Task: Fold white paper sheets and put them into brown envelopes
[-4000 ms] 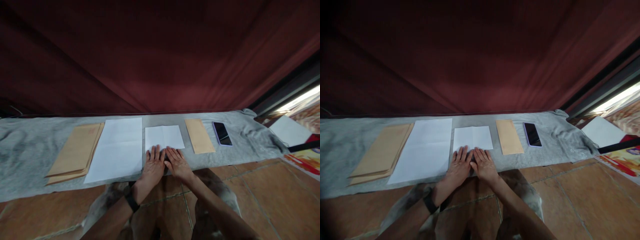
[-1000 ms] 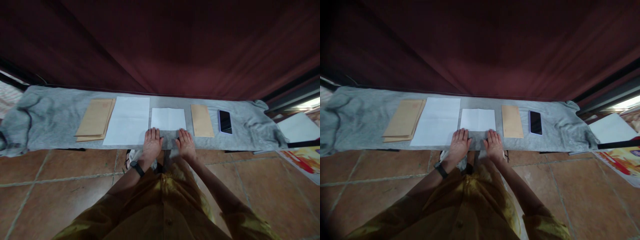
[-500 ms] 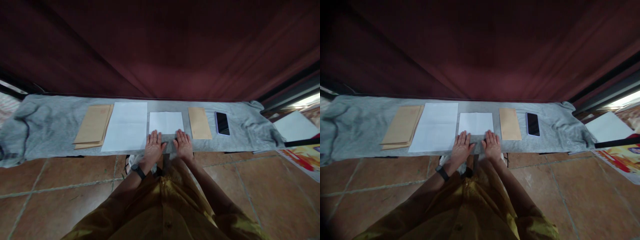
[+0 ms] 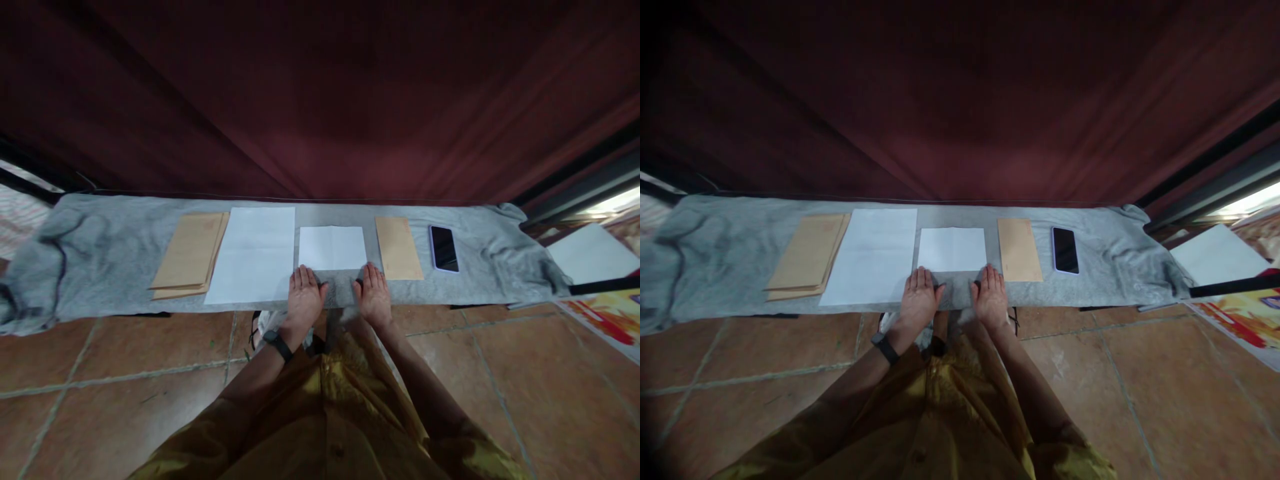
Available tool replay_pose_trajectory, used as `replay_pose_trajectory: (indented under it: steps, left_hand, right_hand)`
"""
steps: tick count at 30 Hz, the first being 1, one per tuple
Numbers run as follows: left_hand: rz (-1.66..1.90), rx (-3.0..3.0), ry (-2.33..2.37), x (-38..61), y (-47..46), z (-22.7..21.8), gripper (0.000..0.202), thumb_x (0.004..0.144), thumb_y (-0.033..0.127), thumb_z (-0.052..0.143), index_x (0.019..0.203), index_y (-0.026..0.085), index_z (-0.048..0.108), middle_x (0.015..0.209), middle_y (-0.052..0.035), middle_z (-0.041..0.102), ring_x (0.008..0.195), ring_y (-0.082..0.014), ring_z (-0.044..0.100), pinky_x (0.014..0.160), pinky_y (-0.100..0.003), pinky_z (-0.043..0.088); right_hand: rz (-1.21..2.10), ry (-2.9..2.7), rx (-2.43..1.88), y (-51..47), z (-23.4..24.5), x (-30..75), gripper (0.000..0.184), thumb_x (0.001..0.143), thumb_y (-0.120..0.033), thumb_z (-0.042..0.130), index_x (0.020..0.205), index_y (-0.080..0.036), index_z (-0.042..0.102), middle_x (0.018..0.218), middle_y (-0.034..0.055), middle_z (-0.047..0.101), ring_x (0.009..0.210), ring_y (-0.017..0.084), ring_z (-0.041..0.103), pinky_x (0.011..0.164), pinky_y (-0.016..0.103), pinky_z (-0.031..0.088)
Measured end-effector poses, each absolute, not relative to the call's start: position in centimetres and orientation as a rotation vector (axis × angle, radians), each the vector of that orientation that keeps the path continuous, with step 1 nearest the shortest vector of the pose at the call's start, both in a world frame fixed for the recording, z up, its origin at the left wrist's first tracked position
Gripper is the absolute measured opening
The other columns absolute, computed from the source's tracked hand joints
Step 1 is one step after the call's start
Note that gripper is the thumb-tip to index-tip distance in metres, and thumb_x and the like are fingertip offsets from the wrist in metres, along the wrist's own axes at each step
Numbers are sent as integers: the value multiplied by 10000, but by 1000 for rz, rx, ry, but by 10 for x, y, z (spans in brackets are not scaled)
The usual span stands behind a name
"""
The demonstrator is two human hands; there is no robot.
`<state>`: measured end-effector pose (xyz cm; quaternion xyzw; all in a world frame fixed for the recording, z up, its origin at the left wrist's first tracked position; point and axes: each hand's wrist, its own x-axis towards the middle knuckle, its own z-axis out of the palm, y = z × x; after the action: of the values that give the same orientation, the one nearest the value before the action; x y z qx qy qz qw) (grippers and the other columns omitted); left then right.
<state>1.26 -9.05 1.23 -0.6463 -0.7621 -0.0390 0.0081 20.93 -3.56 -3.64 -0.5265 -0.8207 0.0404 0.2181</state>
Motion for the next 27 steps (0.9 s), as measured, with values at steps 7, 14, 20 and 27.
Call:
replay_pose_trajectory:
  steps: [7, 14, 20, 27]
  left_hand:
    - [-273, -2255, -2166, 19, -73, 16, 506, 1018, 275, 367, 1464, 49, 449, 1564, -208, 425, 1476, -313, 361, 1208, -488, 289]
    - [-197, -2325, -2193, 28, -49, 15, 481, 1007, 277, 378, 1449, 111, 469, 1517, -205, 487, 1402, -318, 462, 1127, -482, 386]
    - [-76, -2473, -2060, 16, -33, 23, 484, 922, 46, 372, 1379, 76, 528, 1391, -223, 574, 1297, -313, 534, 1048, -451, 444]
    - [-106, -2503, -2060, 18, -25, 24, 457, 888, -9, 407, 1307, 67, 574, 1241, -228, 626, 1191, -304, 579, 975, -452, 483]
  right_hand:
    - [154, -2227, -1436, -38, -37, 208, 581, 1035, -368, 374, 1510, -34, 364, 1548, 262, 402, 1451, 345, 341, 1144, 581, 336]
    - [292, -2090, -1519, -31, -21, 206, 498, 976, -267, 431, 1445, -101, 457, 1404, 229, 521, 1296, 357, 454, 1058, 577, 413]
    - [624, -1800, -1599, -12, -16, 199, 459, 859, -275, 552, 1287, -116, 603, 1172, 191, 630, 1112, 320, 568, 1005, 483, 452]
    - [1076, -1378, -1427, 13, -27, 188, 399, 913, -488, 450, 1078, -171, 629, 784, 53, 671, 730, 219, 655, 708, 378, 557]
